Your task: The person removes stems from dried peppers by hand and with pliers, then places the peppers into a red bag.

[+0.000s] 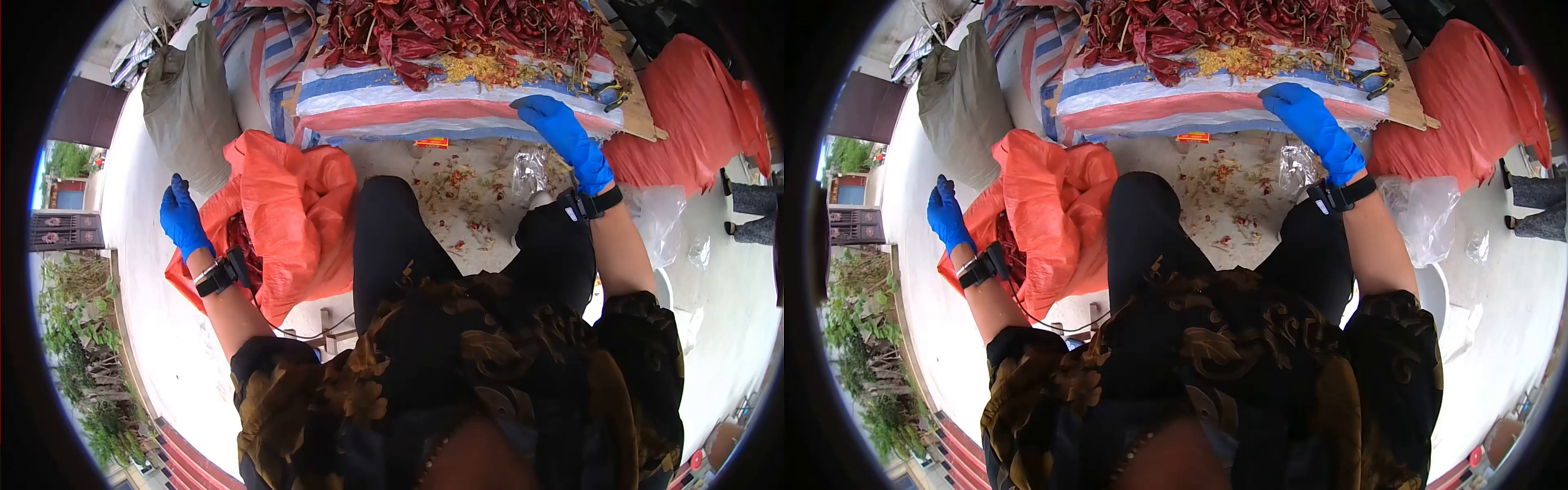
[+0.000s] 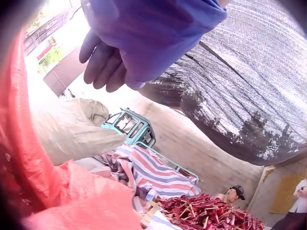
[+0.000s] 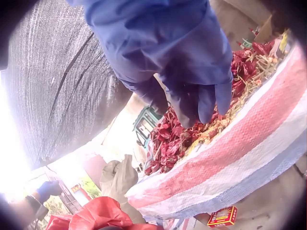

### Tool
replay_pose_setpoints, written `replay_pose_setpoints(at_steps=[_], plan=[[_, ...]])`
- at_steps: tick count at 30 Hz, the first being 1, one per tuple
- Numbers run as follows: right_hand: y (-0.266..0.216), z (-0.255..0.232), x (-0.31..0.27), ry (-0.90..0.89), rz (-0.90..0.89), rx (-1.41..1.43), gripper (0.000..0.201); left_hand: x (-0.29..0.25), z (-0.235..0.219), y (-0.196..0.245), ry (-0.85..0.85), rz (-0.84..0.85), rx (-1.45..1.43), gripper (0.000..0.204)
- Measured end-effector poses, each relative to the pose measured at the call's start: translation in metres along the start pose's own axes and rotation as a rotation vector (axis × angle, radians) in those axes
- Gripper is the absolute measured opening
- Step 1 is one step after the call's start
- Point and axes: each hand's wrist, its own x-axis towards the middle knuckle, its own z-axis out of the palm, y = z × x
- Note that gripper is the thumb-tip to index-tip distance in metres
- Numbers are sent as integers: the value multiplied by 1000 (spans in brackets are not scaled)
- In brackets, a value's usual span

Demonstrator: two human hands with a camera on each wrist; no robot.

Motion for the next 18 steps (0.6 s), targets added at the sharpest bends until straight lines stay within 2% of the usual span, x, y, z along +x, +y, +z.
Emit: replay_pose_setpoints(at_steps=[1, 3, 5, 7, 9, 10, 11, 12, 13, 15, 17, 18], plan=[[2, 8, 7, 26, -15, -22, 25, 3, 12, 14, 56, 56, -192, 39], [5, 30, 25, 21, -18, -4, 27, -5, 32, 75, 41, 93, -516, 33], [3, 51, 47, 19, -21, 15, 29, -17, 64, 129, -53, 121, -792, 29], [-3, 70, 70, 62, -251, -134, 33, -33, 106, 181, -171, 84, -960, 25], [-7, 89, 98, 42, -285, -186, 37, -46, 161, 214, -244, 89, -1124, 28], [-8, 99, 111, 95, -328, -244, 40, -57, 191, 229, -205, 9, -1237, 29], [-10, 109, 122, 148, -369, -303, 44, -66, 208, 242, -266, -29, -1294, 28], [-14, 118, 132, 162, -325, -336, 50, -71, 230, 242, -263, -8, -1168, 26], [-18, 128, 139, 152, -324, -335, 50, -79, 244, 245, -262, -18, -1165, 26], [-22, 139, 149, 170, -184, -515, 52, -88, 263, 251, -329, -169, -1340, 24], [-3, 148, 155, 197, -204, -518, 46, -88, 273, 247, -339, -205, -1311, 22], [8, 150, 156, 278, -264, -432, 41, -89, 277, 245, -376, -267, -1328, 21]])
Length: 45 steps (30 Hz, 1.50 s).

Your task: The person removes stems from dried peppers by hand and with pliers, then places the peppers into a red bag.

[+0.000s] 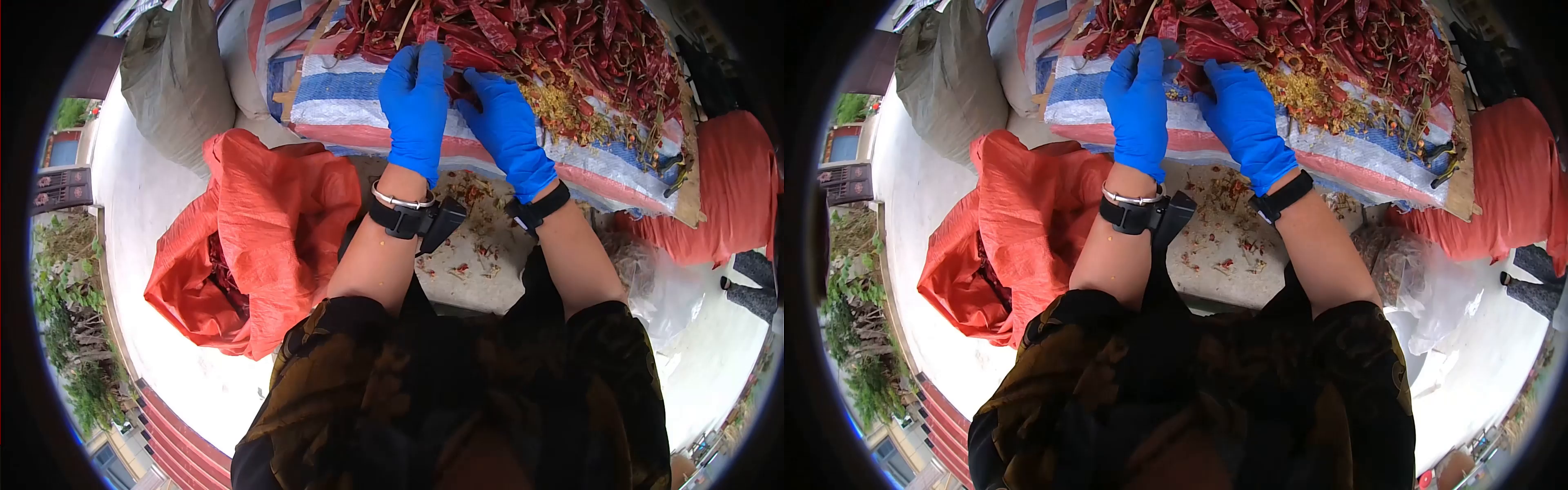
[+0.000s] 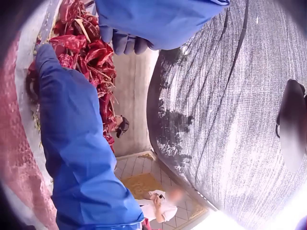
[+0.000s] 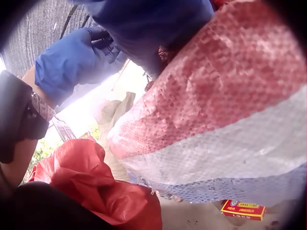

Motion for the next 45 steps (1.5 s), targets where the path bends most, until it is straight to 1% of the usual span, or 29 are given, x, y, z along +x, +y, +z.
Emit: replay_pose_setpoints(at_steps=[1, 3, 5, 7, 8, 9, 10, 11, 13, 14, 15, 17, 18, 19, 21, 22, 25, 26, 30, 32, 34, 35, 36, 38, 39, 41, 42, 44, 45], plan=[[4, 0, -2, 96, -29, 81, 36, 0, -1, -3, 10, -65, -27, 20], [13, -8, -6, 96, -30, 112, 28, -1, -3, -5, 17, -107, -39, 18], [20, -21, -6, 109, 237, 356, 27, 3, 0, -11, 5, -134, -54, 17], [26, -36, -8, 122, 281, 371, 27, 3, 3, -21, -72, -116, 10, 15], [27, -45, -9, 134, 451, 618, 27, 2, 8, -25, -82, -120, 5, 15], [27, -54, -10, 146, 618, 867, 27, 0, 13, -29, -133, -90, 41, 22], [29, -64, -11, 137, 679, 973, 27, -3, 19, -29, -185, -59, 77, 30], [33, -70, -13, 142, 684, 969, 27, -6, 25, -29, -191, -63, 75, 30], [40, -79, -20, 22, 763, 1158, 26, -14, 34, -30, -281, -128, 141, 53], [36, -86, -21, -31, 728, 1182, 27, -13, 36, -35, -324, -76, 206, 70], [37, -89, -25, -24, 737, 1181, 27, -15, 36, -36, -332, -82, 207, 70], [38, -99, -26, -133, 719, 1223, 29, -14, 43, -21, -452, 634, 634, 68], [36, -104, -25, -139, 749, 1184, 28, -15, 46, -17, -584, 660, 625, 69], [35, -106, -24, -126, 754, 1173, 28, -18, 50, -17, -593, 661, 610, 69], [36, -112, -26, -20, 792, 1197, 25, -29, 55, -23, -819, 353, 429, 62], [34, -122, -27, -87, 726, 1134, 26, -33, 57, -27, -805, 212, 381, 50], [35, -142, -33, -183, 665, 1053, 31, -33, 60, -35, -779, 229, 290, 40], [37, -147, -37, -194, 573, 1009, 37, -35, 58, -33, -796, 116, 264, 35], [57, -172, -65, -296, 481, 852, 42, -38, 58, -25, -829, 26, 121, 34], [80, -182, -72, -215, 490, 808, 40, -40, 59, -28, -822, 1, 159, 33], [112, -193, -78, -55, 539, 797, 44, -44, 61, -31, -767, -123, 24, 33], [134, -196, -80, 44, 551, 811, 49, -43, 60, -34, -738, -59, 132, 31], [165, -201, -81, 64, 574, 779, 49, -44, 61, -32, -733, -141, 32, 30], [200, -206, -82, 81, 457, 1913, 51, -42, 59, -38, -770, -172, -29, 30], [203, -208, -85, 84, 454, 1907, 51, -40, 58, -39, -778, -187, -67, 30], [178, -212, -80, 383, 676, 2132, 47, -40, 61, -38, -737, -208, -105, 30], [164, -213, -78, 385, 687, 2129, 47, -39, 60, -38, -753, -185, -58, 30], [136, -223, -72, 118, 774, 2303, 46, -38, 58, -36, -774, -170, -17, 30], [122, -233, -72, 124, 780, 2295, 46, -37, 58, -35, -756, -157, 10, 30]])
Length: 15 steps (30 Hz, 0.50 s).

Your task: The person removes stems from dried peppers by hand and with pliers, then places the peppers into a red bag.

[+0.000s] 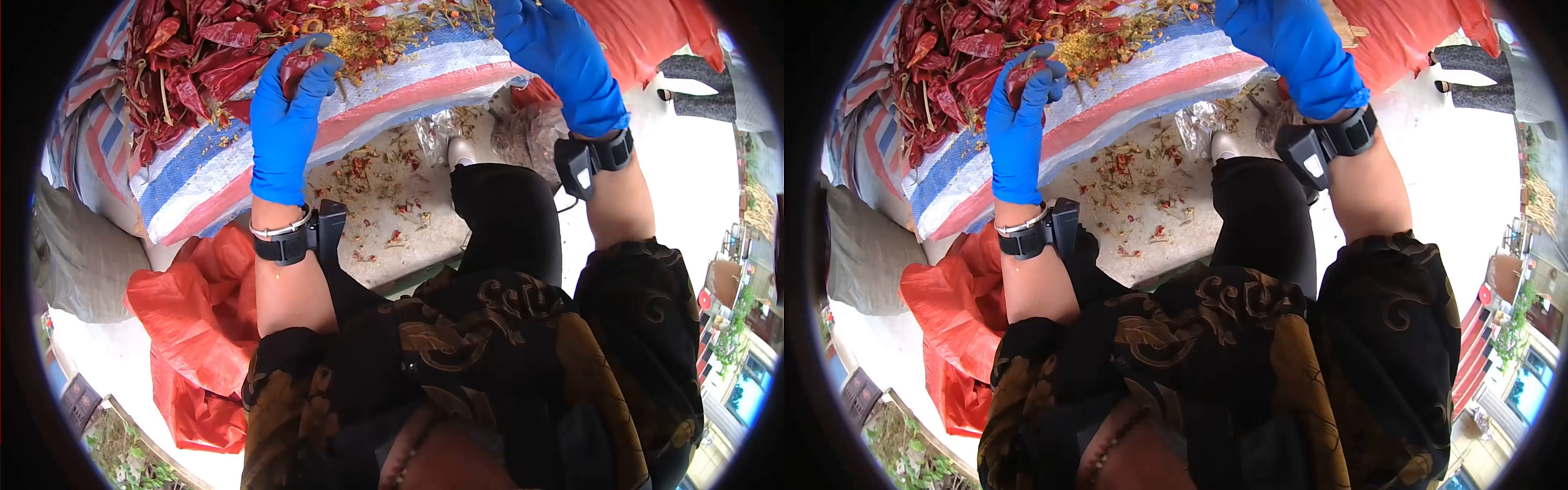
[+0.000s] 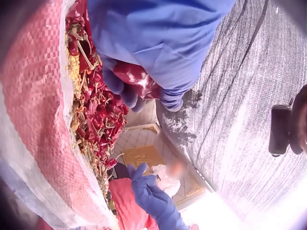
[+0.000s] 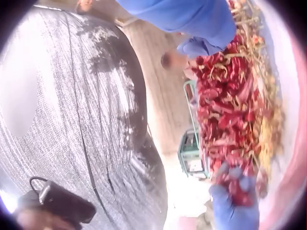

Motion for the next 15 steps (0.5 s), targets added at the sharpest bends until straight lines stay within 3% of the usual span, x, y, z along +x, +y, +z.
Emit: replay_pose_setpoints(at_steps=[2, 4, 6, 8, 11, 14, 15], plan=[[12, 36, -21, 150, 22, -18, 48, 0, 3, 3, 23, 2, 18, 30], [28, 88, -48, 308, -85, -122, 34, 0, 3, 7, 45, 5, 38, 30], [7, 103, -83, 320, -95, -596, 50, -1, -1, 3, 30, 16, -4, 30], [7, 137, -116, 379, -234, -522, 54, -1, -1, 3, 10, 32, -45, 30], [3, 170, -135, 174, -188, -539, 46, -4, 3, 6, 45, 64, -86, 33], [15, 144, -109, 69, -200, -543, 45, -4, 4, 4, 59, 69, -54, 34], [22, 128, -89, 150, -390, -636, 43, -5, 5, 6, 56, 67, -35, 33]])
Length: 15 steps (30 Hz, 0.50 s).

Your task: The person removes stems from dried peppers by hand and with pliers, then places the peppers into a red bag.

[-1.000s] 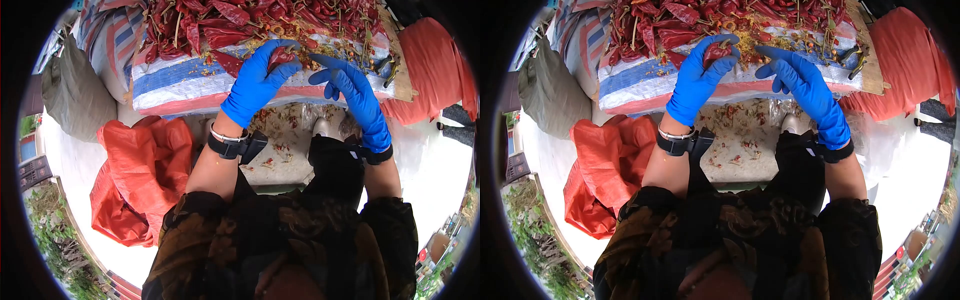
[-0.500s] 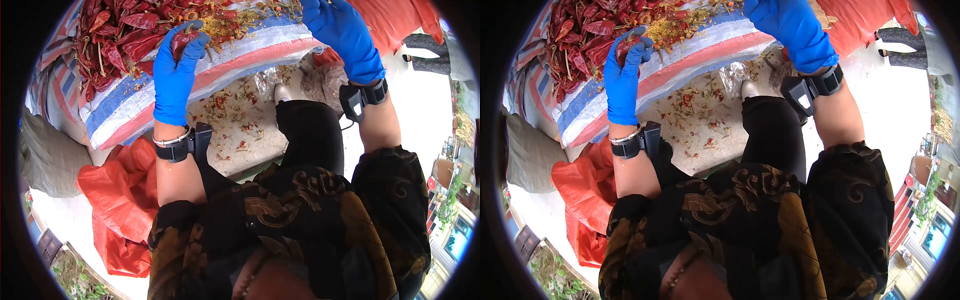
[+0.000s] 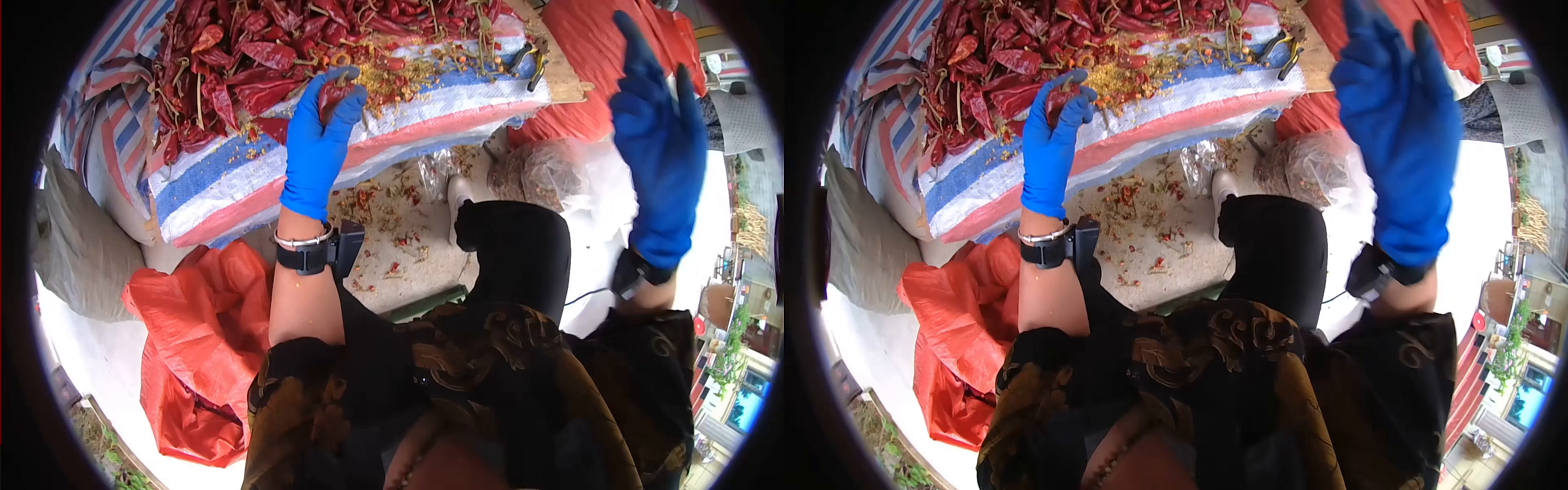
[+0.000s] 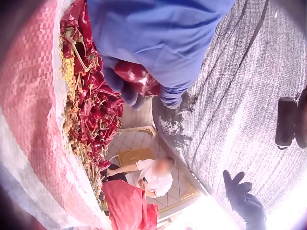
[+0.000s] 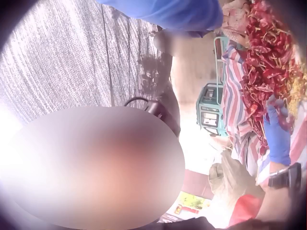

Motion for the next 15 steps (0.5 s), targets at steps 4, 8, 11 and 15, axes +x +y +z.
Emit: replay_pose_setpoints(at_steps=[4, 8, 11, 15], plan=[[70, -96, 65, 364, -474, -343, 42, -5, -6, -2, -38, -72, 122, 34], [117, -153, 89, 732, -517, -541, 41, -7, -10, -2, -39, -70, 213, 33], [130, -193, 99, 765, -359, -941, 52, -6, -11, -7, -23, -92, 247, 34], [129, -248, 119, 699, -324, -1635, 55, -1, -8, -14, -28, -2, 277, 31]])
